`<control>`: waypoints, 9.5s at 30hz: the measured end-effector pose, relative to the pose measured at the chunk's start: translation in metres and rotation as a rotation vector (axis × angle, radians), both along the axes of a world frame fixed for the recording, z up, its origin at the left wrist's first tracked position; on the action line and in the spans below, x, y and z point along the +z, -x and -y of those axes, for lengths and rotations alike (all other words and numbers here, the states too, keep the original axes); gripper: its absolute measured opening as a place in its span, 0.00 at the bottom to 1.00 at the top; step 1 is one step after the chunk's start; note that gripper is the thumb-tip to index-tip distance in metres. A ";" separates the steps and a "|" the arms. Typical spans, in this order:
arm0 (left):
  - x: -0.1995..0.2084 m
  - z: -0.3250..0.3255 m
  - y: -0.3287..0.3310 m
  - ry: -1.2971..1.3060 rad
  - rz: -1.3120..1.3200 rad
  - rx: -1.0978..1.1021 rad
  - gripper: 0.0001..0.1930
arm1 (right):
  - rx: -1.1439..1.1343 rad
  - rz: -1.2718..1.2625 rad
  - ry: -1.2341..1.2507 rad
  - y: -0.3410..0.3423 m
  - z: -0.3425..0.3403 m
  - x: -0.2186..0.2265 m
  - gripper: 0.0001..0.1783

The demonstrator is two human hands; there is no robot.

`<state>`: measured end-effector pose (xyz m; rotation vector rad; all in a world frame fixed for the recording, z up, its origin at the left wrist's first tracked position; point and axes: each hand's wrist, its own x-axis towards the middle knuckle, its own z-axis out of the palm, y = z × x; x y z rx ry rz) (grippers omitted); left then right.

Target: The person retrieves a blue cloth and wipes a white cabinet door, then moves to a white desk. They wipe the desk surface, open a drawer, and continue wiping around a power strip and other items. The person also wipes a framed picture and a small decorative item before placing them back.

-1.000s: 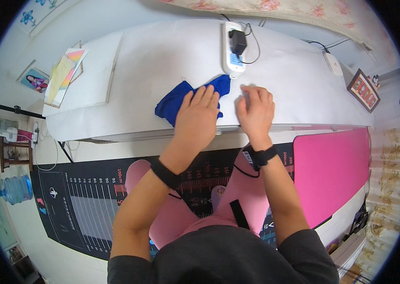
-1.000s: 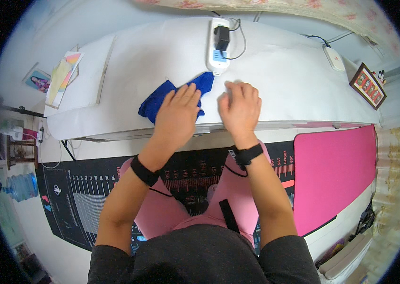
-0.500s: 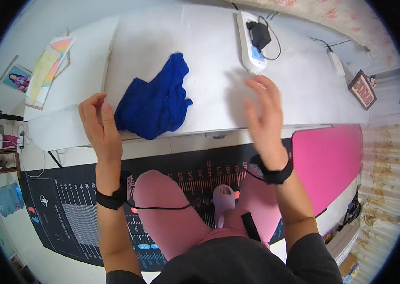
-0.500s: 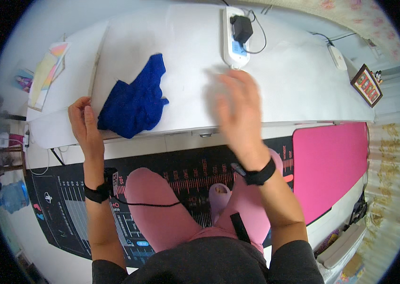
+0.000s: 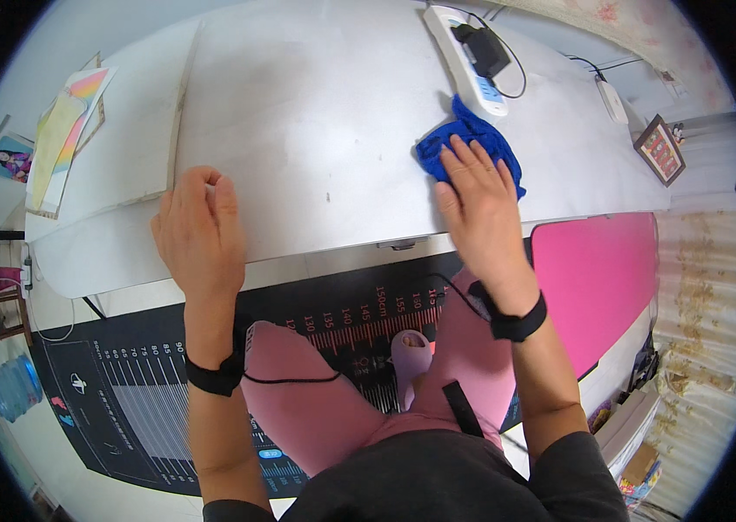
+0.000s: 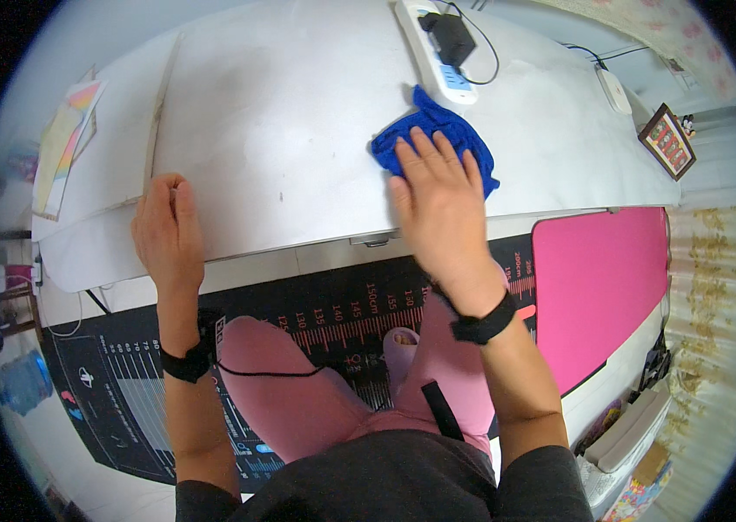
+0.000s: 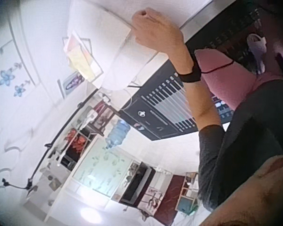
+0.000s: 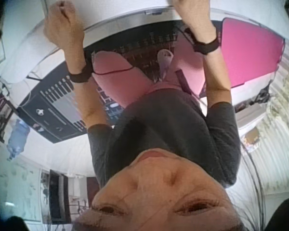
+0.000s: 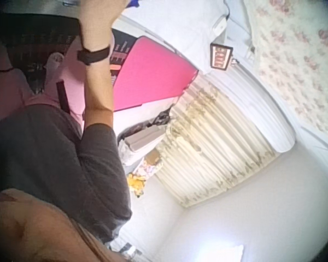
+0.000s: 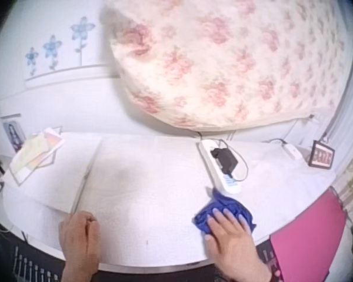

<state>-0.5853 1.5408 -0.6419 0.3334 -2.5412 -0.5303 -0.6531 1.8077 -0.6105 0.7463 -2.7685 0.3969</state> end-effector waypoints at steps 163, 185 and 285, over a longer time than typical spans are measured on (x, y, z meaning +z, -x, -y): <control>0.002 -0.341 0.137 0.230 0.384 0.218 0.11 | -0.296 0.364 -0.075 0.158 -0.411 -0.003 0.30; -0.009 -0.331 0.139 0.481 0.525 0.393 0.08 | -0.006 0.288 -0.045 0.210 -0.572 -0.008 0.30; 0.257 -0.713 0.218 0.122 0.554 -0.427 0.15 | -0.440 0.390 -0.082 0.329 -0.930 -0.007 0.30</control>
